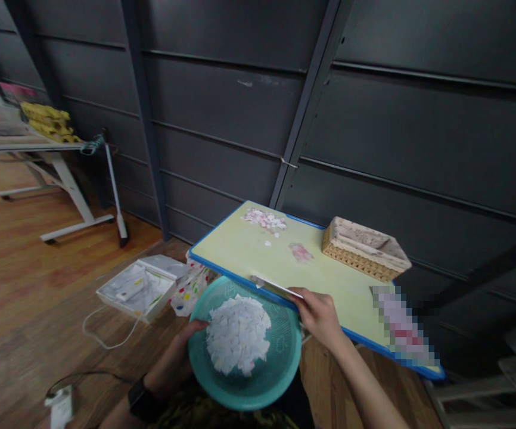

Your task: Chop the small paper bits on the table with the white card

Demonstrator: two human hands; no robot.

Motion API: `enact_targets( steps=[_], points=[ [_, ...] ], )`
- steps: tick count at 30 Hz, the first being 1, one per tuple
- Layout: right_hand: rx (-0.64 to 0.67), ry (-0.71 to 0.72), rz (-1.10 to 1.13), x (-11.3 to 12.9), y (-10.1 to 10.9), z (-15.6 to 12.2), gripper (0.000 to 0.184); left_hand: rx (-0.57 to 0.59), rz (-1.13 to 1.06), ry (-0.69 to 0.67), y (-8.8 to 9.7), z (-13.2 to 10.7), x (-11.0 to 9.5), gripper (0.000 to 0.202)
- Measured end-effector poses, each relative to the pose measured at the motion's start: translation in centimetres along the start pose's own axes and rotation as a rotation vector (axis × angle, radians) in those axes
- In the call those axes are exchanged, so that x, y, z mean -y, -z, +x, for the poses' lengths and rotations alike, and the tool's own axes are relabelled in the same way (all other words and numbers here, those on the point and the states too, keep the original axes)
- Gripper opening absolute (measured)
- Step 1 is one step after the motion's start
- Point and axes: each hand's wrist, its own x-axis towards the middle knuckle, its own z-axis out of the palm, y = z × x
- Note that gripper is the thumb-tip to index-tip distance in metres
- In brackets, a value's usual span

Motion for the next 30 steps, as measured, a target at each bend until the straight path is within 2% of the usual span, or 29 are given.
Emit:
enact_targets(
  steps=[5, 9, 15, 19, 23, 27, 30],
  points=[
    [0.012, 0.008, 0.011, 0.4, 0.3, 0.1, 0.021, 0.052, -0.028, -0.010, 0.5, 0.3, -0.1, 0.010],
    [-0.007, 0.033, 0.051, 0.8, 0.4, 0.0, 0.020, 0.040, -0.042, -0.012, 0.7, 0.3, -0.1, 0.013],
    [-0.144, -0.075, 0.077, 0.7, 0.5, -0.1, 0.014, 0.027, -0.032, -0.008, 0.5, -0.1, -0.5, 0.012],
    [-0.068, -0.079, 0.042, 0.5, 0.4, -0.2, 0.020, -0.003, -0.030, 0.019, 0.2, -0.2, -0.7, 0.010],
    [-0.026, -0.073, 0.077, 1.0, 0.3, -0.5, 0.020, -0.003, -0.031, 0.016, 0.0, -0.4, -0.8, 0.021],
    [-0.127, -0.138, 0.053, 0.9, 0.4, -0.1, 0.018, 0.007, -0.034, 0.021, 0.1, -0.4, -0.7, 0.029],
    [-0.215, -0.242, -0.079, -0.4, 0.9, 1.9, 0.023, -0.001, -0.033, 0.024, 0.1, -0.3, -0.6, 0.032]
  ],
)
